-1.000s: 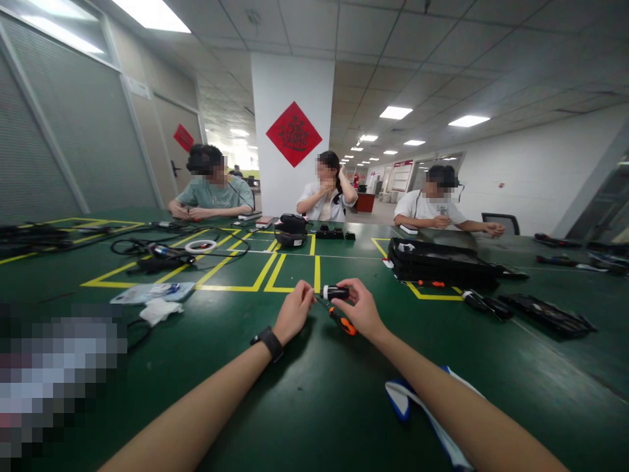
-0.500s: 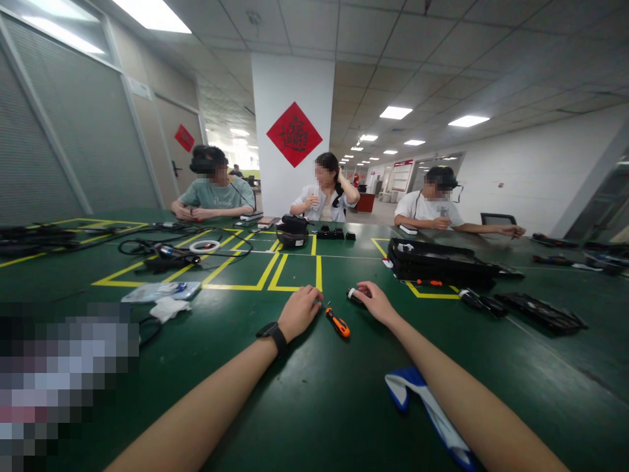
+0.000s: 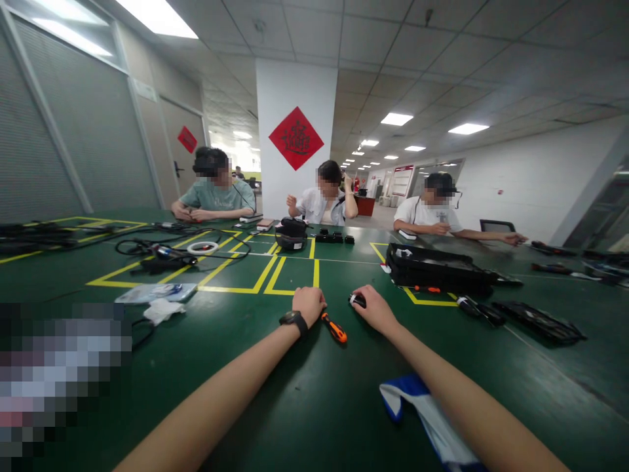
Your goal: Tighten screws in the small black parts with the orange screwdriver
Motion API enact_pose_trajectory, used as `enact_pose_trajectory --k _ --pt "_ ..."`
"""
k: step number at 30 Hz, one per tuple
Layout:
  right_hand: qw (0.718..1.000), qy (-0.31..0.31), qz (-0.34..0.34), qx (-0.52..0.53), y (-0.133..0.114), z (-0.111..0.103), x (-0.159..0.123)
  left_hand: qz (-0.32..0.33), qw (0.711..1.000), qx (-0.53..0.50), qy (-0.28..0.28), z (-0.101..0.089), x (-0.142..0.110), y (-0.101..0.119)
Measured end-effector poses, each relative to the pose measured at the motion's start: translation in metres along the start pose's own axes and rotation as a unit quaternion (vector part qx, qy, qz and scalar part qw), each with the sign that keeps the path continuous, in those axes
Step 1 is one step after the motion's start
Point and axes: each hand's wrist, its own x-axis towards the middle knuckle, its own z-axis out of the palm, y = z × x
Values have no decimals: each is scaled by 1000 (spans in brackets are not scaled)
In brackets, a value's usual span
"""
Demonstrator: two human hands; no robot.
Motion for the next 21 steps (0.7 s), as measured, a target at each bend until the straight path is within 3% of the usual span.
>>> enact_pose_trajectory --k 5,8,11,14,17,21 --pt "997 -23 42 -59 55 -49 -32 17 1000 1 8 3 -7 -4" --pt "989 19 89 -120 107 -89 -77 37 998 15 57 5 -15 -3" --pt "980 20 106 -165 156 -129 -126 83 989 10 123 5 -21 1" --pt "973 63 104 -196 190 -160 -161 114 985 -27 123 3 -23 5" --pt "962 97 108 -231 207 -175 -175 114 984 -77 117 3 -23 4" --pt "946 117 124 -276 215 -177 -171 78 971 -179 141 6 -28 -4"
